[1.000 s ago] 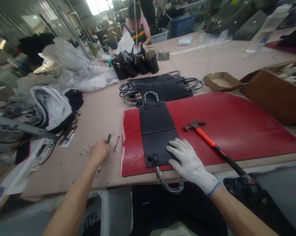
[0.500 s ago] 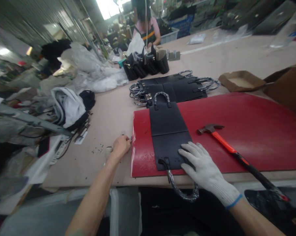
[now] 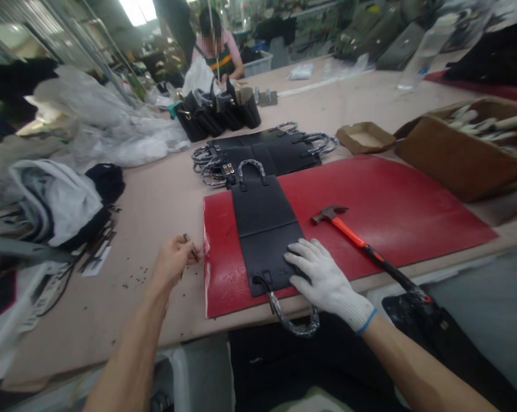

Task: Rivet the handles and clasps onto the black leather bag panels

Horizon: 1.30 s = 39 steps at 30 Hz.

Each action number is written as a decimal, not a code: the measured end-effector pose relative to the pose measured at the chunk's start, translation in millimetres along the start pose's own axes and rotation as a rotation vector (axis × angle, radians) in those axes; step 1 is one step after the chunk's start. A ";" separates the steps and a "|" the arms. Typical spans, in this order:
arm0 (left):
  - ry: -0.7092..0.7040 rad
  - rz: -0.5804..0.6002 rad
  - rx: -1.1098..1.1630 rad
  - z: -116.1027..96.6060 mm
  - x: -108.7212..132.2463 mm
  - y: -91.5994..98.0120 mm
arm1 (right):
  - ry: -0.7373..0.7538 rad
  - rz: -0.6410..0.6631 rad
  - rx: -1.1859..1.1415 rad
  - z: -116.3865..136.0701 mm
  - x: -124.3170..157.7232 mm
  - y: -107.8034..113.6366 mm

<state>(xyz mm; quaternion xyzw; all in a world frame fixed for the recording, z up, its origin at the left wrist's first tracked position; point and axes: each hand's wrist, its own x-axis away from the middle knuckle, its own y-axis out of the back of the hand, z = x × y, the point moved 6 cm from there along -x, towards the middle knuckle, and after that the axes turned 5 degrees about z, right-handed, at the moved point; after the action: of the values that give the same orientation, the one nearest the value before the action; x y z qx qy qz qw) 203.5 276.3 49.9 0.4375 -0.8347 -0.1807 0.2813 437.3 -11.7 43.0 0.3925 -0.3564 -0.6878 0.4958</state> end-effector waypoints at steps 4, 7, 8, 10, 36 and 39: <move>-0.141 0.122 0.717 -32.3 46.3 -61.5 | -0.011 -0.008 -0.023 0.9 -0.7 0.2; -0.175 0.184 0.824 -53.0 70.6 -120.3 | -0.003 -0.022 -0.034 0.3 -0.6 -0.9; -0.191 0.196 0.806 -57.1 74.7 -136.3 | 0.000 -0.027 -0.036 0.2 -0.4 -1.1; -0.246 0.203 0.721 -61.1 78.2 -158.4 | 0.006 -0.035 -0.039 0.1 0.3 -1.1; -0.651 -0.023 0.151 -64.3 94.1 -171.0 | 0.019 -0.064 -0.036 -0.8 3.3 -0.6; -0.791 -0.043 0.043 -69.7 99.9 -173.3 | 0.026 -0.071 -0.038 -1.6 3.9 -0.8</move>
<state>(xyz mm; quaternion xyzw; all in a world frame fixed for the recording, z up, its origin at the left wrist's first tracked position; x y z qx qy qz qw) 310.3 93.6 40.2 0.3575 -0.8729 -0.3235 -0.0751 437.6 -15.4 40.9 0.4042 -0.3227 -0.7064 0.4831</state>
